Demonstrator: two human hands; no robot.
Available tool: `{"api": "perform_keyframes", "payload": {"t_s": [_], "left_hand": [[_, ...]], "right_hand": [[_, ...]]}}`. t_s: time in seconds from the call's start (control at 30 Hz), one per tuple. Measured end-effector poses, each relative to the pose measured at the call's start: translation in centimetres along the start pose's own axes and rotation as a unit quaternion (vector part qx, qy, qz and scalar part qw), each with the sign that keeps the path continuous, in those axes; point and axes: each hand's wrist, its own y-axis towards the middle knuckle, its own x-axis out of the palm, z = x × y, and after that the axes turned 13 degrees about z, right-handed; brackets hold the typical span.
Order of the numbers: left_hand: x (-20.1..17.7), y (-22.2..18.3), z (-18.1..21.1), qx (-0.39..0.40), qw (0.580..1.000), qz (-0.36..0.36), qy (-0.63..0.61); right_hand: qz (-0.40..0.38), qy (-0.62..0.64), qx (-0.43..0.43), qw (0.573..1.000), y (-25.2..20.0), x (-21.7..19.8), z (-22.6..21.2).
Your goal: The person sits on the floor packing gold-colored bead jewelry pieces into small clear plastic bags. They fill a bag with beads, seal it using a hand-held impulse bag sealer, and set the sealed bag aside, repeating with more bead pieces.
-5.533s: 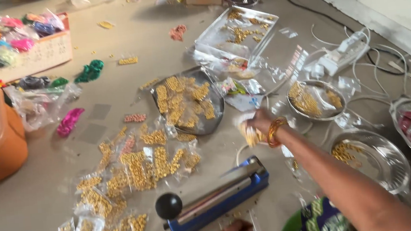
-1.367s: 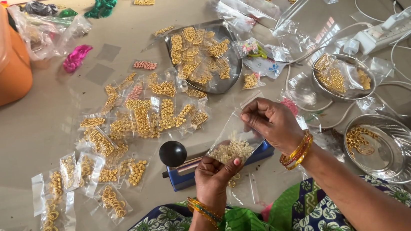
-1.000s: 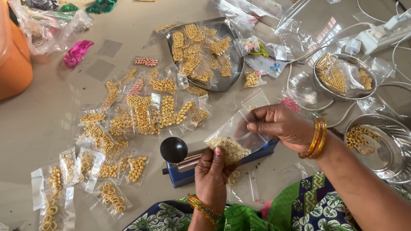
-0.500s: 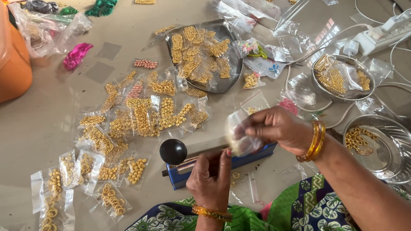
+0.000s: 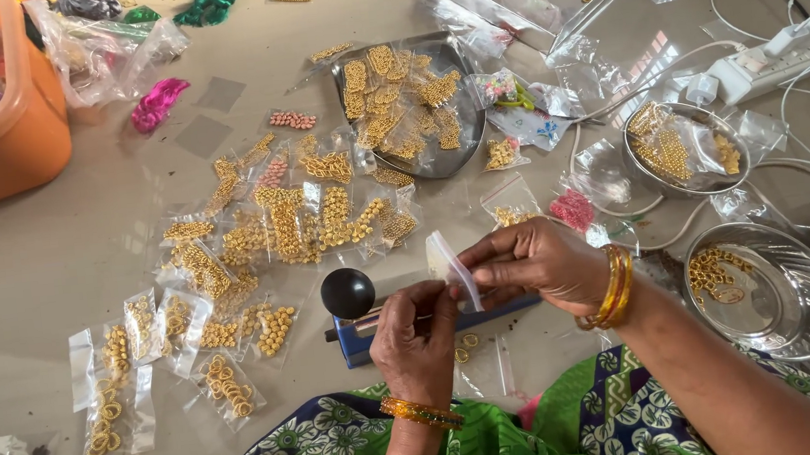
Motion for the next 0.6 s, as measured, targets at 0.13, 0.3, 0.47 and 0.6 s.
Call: {"api": "perform_keyframes", "payload": {"t_s": [0.13, 0.3, 0.47, 0.6], "left_hand": [[-0.1, 0.8, 0.5, -0.154, 0.984, -0.046, -0.072], [-0.4, 1.4, -0.7, -0.354, 0.903, -0.091, -0.227], [-0.5, 1.5, -1.1, -0.393, 0.877, -0.102, -0.258], [-0.4, 1.6, -1.0, -0.400, 0.872, -0.109, -0.263]], "right_hand": [[0.019, -0.038, -0.067, 0.997, 0.8, -0.3, 1.3], [0.041, -0.219, -0.203, 0.953, 0.3, 0.9, 0.7], [0.066, -0.300, -0.204, 0.929, -0.5, 1.6, -0.7], [0.082, -0.318, -0.186, 0.926, -0.6, 1.5, -1.0]]}}
